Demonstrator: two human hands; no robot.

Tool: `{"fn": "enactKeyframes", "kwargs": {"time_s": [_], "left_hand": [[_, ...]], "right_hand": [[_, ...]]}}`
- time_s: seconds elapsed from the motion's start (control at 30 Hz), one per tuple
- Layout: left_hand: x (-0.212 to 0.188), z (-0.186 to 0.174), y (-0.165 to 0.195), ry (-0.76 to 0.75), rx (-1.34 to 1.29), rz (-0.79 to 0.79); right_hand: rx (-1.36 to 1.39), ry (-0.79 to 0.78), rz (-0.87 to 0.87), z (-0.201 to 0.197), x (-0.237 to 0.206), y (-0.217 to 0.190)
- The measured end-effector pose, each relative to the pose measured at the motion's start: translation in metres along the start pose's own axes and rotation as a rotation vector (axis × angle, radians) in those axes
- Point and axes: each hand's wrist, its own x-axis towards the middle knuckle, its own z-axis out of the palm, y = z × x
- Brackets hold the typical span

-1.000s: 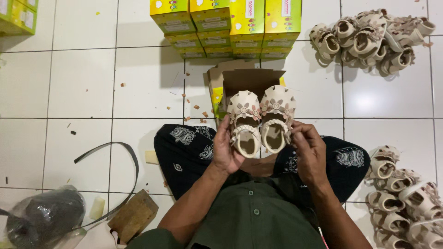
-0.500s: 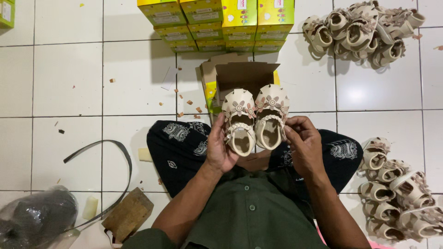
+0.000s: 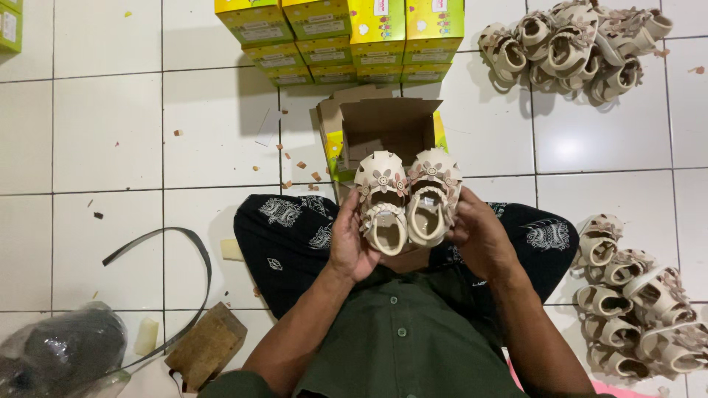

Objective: The person sits on the floor and repeatedly picks up pairs of sandals, places them into yellow and green cardboard boxes, and closes the flaps. The person stacks the completed boxes nearby.

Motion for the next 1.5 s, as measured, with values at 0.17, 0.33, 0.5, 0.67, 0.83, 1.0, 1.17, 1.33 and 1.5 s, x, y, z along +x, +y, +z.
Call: {"fn": "enactKeyframes", "kwargs": {"time_s": [0.17,0.33,0.5,0.67,0.83,1.0,1.17,1.33,1.5], "left_hand": [[-0.005,0.001,-0.014,0.026,0.082,-0.029],[-0.002,-0.003,-0.021,-0.017,0.004,-0.12],[0.001,-0.01,-0.028,-0.09,-0.062,-0.188],[-0.001,-0.016,-0.039,-0.093,0.006,-0.184],[0.001,-0.02,-0.044,-0.072,0.055,-0.177],[-0.001,-0.028,-0.03,0.0,0.081,-0.159],[-0.009,-0.038,-0.018,-0.019,0.087,-0.189],[0.003,-0.058,-0.001,-0.004,0.256,-0.136],[0.043,-0.094,0.031,0.009,1.297,-0.149]], "right_hand": [[-0.404,0.03,-0.019,0.007,-0.008,-0.007],[-0.297,-0.045,-0.094,0.009,-0.017,-0.014],[-0.407,0.08,-0.183,0.005,-0.018,-0.006],[-0.274,0.297,-0.002,0.0,-0.009,0.008],[-0.376,0.331,-0.192,-0.005,-0.003,0.029],[0.046,-0.035,-0.054,-0.032,-0.012,0.027],[-0.137,0.114,0.128,-0.032,-0.012,0.022],[-0.527,0.229,-0.052,-0.011,0.007,-0.001],[-1.003,-0.01,-0.669,0.01,0.092,-0.025]]}}
